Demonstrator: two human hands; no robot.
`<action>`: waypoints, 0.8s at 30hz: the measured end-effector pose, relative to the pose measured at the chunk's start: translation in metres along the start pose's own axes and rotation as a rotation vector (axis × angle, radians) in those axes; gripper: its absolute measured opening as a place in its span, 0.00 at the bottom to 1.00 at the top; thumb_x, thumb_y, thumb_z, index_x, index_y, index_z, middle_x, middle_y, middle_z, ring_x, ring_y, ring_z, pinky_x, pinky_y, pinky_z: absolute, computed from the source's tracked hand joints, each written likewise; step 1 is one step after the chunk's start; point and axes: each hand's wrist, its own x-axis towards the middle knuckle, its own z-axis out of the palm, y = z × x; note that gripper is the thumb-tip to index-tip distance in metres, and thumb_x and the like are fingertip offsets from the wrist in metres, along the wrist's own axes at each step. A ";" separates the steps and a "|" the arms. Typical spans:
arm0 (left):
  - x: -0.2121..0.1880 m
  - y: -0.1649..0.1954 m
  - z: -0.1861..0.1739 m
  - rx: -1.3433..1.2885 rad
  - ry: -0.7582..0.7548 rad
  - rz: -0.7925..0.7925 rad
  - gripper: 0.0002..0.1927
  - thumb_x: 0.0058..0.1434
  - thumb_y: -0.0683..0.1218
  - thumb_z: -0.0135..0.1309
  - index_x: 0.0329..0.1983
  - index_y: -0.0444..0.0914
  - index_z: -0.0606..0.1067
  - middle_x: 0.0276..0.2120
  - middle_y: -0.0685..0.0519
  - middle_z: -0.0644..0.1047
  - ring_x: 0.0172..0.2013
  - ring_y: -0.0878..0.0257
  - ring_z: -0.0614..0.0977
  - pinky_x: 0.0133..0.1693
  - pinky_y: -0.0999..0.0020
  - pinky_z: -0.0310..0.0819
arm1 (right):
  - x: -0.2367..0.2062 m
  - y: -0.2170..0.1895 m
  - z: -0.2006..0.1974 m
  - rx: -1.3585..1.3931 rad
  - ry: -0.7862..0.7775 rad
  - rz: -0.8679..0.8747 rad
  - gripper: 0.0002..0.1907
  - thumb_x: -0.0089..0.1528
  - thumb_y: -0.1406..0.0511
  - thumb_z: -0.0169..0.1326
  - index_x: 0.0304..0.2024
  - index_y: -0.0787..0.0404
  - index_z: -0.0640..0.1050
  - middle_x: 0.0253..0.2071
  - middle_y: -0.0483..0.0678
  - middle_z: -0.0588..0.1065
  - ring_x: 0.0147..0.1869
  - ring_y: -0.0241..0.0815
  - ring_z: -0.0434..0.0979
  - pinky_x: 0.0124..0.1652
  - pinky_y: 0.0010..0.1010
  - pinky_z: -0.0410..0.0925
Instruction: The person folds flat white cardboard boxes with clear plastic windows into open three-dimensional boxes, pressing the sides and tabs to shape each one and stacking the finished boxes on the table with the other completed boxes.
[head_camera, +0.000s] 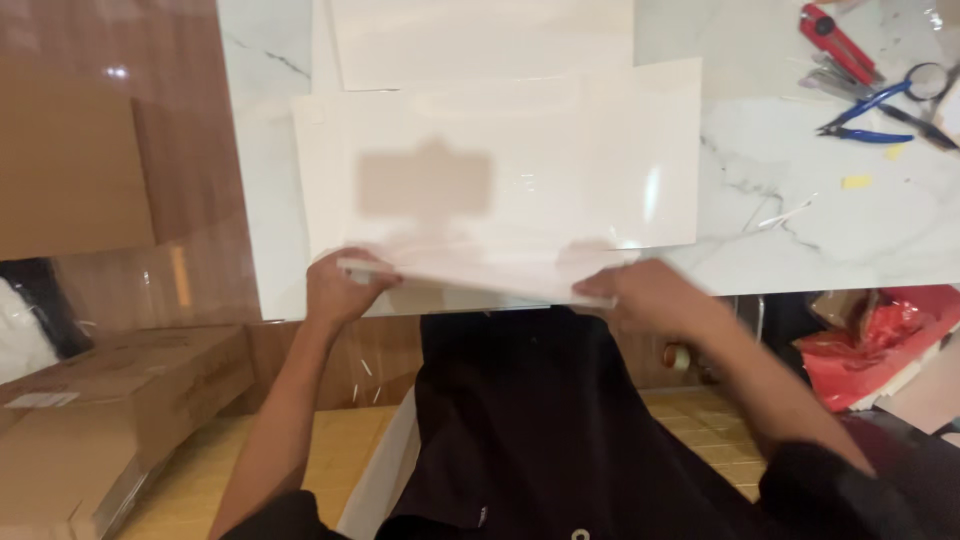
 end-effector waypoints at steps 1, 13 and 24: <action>0.003 0.003 0.002 0.012 0.008 -0.019 0.25 0.47 0.60 0.71 0.41 0.39 0.82 0.36 0.50 0.83 0.43 0.53 0.87 0.50 0.56 0.81 | 0.007 0.003 -0.017 -0.010 -0.146 0.148 0.26 0.61 0.55 0.54 0.64 0.39 0.75 0.58 0.39 0.80 0.56 0.42 0.83 0.60 0.35 0.71; 0.040 0.052 0.136 0.441 0.522 0.633 0.46 0.69 0.71 0.43 0.80 0.45 0.46 0.78 0.46 0.44 0.77 0.49 0.41 0.71 0.35 0.27 | 0.143 0.078 -0.055 -0.064 0.460 0.069 0.49 0.48 0.59 0.69 0.72 0.42 0.66 0.79 0.49 0.51 0.81 0.51 0.48 0.71 0.52 0.49; 0.048 0.070 0.129 0.410 0.419 0.525 0.41 0.65 0.67 0.50 0.74 0.42 0.60 0.74 0.42 0.55 0.73 0.44 0.54 0.67 0.37 0.43 | 0.148 0.056 -0.012 -0.022 0.645 -0.043 0.60 0.42 0.36 0.67 0.71 0.48 0.64 0.76 0.64 0.44 0.78 0.65 0.33 0.63 0.71 0.29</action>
